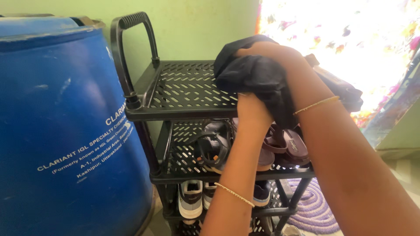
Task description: The person organizes various shoes on a multi-tiered black plastic shoe rack. They pick up pairs of sandals and sneakers from the floor and place them onto the shelves, adjusting their positions to fit neatly.
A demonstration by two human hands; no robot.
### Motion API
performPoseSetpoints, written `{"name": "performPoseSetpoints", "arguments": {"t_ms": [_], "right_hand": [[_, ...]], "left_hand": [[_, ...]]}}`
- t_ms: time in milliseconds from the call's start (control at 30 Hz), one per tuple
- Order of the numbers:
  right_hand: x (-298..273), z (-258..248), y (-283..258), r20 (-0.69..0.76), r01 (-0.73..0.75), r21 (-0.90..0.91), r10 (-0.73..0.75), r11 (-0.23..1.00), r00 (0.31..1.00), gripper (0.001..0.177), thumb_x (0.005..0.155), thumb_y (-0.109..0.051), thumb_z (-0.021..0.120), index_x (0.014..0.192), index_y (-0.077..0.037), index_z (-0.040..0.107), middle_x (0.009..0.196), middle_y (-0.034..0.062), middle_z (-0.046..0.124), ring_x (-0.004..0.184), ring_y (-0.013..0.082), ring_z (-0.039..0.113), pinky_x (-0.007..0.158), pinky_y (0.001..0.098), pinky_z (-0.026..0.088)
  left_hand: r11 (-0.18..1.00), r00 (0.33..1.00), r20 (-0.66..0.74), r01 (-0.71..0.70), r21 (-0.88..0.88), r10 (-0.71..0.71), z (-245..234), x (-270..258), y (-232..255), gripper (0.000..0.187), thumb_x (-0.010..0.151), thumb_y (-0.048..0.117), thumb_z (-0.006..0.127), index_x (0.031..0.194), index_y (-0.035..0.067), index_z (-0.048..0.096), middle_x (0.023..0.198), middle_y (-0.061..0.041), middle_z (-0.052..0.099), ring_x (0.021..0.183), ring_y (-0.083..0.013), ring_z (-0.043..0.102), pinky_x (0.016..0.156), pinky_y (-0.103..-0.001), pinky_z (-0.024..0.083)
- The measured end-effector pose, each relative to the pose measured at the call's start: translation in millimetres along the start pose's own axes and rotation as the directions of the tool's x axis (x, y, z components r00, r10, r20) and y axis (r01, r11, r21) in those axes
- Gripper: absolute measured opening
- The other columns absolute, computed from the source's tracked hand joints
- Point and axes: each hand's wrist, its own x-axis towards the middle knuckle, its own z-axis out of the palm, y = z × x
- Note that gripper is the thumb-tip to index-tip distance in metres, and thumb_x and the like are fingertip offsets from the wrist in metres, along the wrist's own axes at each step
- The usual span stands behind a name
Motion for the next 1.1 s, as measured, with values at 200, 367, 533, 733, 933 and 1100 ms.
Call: {"name": "performPoseSetpoints", "arguments": {"t_ms": [200, 367, 533, 733, 933, 1100], "right_hand": [[12.8, -33.7, -45.2, 0.201, -0.718, 0.297, 0.693, 0.63, 0.692, 0.054, 0.087, -0.057, 0.067, 0.125, -0.019, 0.072, 0.127, 0.007, 0.07, 0.119, 0.0284, 0.063, 0.101, 0.039, 0.046], [6.4, -55.1, -64.5, 0.062, -0.731, 0.205, 0.736, 0.651, 0.674, 0.057, 0.087, -0.062, 0.064, 0.12, -0.018, 0.077, 0.113, 0.0141, 0.073, 0.107, 0.0328, 0.067, 0.094, 0.043, 0.049], [-3.3, -49.1, -61.9, 0.066, -0.858, 0.171, 0.863, 0.484, 0.5, 0.066, 0.092, -0.07, 0.058, 0.109, -0.009, 0.078, 0.096, 0.0148, 0.076, 0.098, 0.0303, 0.071, 0.088, 0.0444, 0.051], [-7.3, -41.8, -57.7, -0.251, -0.789, 0.397, 0.882, 0.47, 0.399, 0.049, 0.091, -0.062, 0.061, 0.103, -0.018, 0.08, 0.085, 0.01, 0.075, 0.087, 0.0296, 0.071, 0.084, 0.0446, 0.05], [-40.0, -22.8, -18.7, -0.747, -0.474, 0.567, 0.663, 0.673, 0.049, 0.031, 0.108, -0.033, 0.052, 0.111, -0.006, 0.068, 0.096, 0.0101, 0.075, 0.096, 0.0341, 0.073, 0.091, 0.0449, 0.057], [-56.3, 18.7, 45.8, -0.865, -0.617, 0.155, 0.408, 0.771, 0.292, 0.049, 0.107, -0.036, 0.063, 0.137, 0.001, 0.057, 0.129, 0.0213, 0.064, 0.118, 0.0389, 0.062, 0.103, 0.0451, 0.049]], "left_hand": [[1.0, 1.0, -0.02, -0.003, -0.009, 0.003, -6.1, -0.6, 0.4, 0.043, 0.093, 0.035, 0.059, 0.126, 0.007, 0.064, 0.131, -0.016, 0.064, 0.13, -0.0361, 0.057, 0.114, -0.05, 0.04], [0.997, 1.0, 0.024, 0.018, 0.072, -0.02, 11.3, -1.2, -8.1, 0.044, 0.097, 0.038, 0.054, 0.129, 0.008, 0.063, 0.132, -0.015, 0.064, 0.13, -0.0345, 0.056, 0.114, -0.048, 0.038], [0.997, 0.999, 0.024, 0.046, 0.064, -0.048, 17.2, 0.0, -9.6, 0.049, 0.107, 0.037, 0.046, 0.143, 0.005, 0.054, 0.144, -0.014, 0.057, 0.138, -0.0313, 0.051, 0.119, -0.046, 0.035], [0.999, 0.997, 0.054, 0.051, -0.015, -0.051, -6.7, 3.4, -3.2, 0.054, 0.1, 0.042, 0.05, 0.143, 0.009, 0.05, 0.149, -0.013, 0.052, 0.143, -0.0328, 0.046, 0.126, -0.045, 0.029], [0.992, 0.992, 0.123, -0.018, 0.122, 0.003, -26.7, 16.9, 7.9, 0.068, 0.091, 0.04, 0.062, 0.144, 0.002, 0.046, 0.153, -0.017, 0.044, 0.144, -0.0343, 0.037, 0.123, -0.063, 0.018], [0.996, 0.991, 0.13, 0.007, 0.087, -0.018, -45.9, 26.6, 22.8, 0.073, 0.084, 0.035, 0.069, 0.144, -0.001, 0.047, 0.152, -0.019, 0.045, 0.147, -0.0361, 0.034, 0.118, -0.074, 0.018]]}}
